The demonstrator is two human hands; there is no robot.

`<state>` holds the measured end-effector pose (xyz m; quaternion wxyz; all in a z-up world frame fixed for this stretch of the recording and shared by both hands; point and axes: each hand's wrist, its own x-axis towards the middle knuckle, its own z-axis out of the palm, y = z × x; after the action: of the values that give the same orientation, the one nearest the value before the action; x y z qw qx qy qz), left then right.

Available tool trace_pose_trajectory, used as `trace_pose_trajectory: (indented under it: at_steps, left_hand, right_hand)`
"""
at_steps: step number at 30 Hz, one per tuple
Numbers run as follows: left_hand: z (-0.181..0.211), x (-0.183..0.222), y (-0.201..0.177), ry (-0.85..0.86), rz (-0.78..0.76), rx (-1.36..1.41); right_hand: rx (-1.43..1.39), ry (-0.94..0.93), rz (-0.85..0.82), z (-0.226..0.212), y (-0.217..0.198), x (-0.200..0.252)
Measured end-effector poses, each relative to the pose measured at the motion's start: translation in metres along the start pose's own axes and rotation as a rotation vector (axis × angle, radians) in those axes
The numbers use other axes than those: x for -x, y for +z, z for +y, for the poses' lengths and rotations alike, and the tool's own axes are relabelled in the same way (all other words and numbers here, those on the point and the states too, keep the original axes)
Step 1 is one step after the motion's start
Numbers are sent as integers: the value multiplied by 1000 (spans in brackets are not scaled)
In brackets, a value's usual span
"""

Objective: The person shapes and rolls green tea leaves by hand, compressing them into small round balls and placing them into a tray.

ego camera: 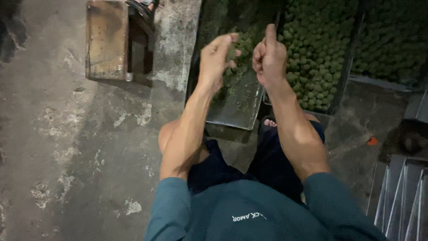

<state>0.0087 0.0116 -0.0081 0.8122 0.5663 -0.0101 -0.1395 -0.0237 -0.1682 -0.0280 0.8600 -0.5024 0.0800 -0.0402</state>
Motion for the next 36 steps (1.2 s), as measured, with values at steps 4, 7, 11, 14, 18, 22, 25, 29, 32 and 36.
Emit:
trace_pose_trajectory:
  at_steps: [4, 7, 11, 14, 18, 22, 25, 29, 32, 36]
  left_hand:
    - [7, 0, -12, 75, 85, 119]
    - [-12, -8, -24, 93, 150, 238]
    - [-38, -8, -12, 231, 40, 161]
    - [-19, -1, 3, 80, 7, 121]
    - [26, 13, 14, -165, -11, 323]
    - [29, 18, 2, -44, 28, 303]
    - [12, 9, -2, 7, 124, 496]
    - [-7, 3, 2, -19, 99, 422]
    - [-13, 5, -4, 49, 80, 299]
    - [5, 9, -6, 74, 67, 288]
  right_hand:
    - [173, -3, -147, -26, 20, 15]
    - [14, 142, -44, -41, 28, 21]
    - [-202, 72, -16, -25, 6, 10]
    - [-169, -27, -79, -1, -12, 2]
    - [37, -106, -9, -9, -2, 9]
    - [19, 173, -27, -48, 23, 24]
    - [-20, -43, -129, -48, 18, 21]
    - [-132, 20, -105, -9, -8, 7]
    - [47, -72, -67, 13, -11, 2]
    - [163, 16, -154, -17, 17, 14]
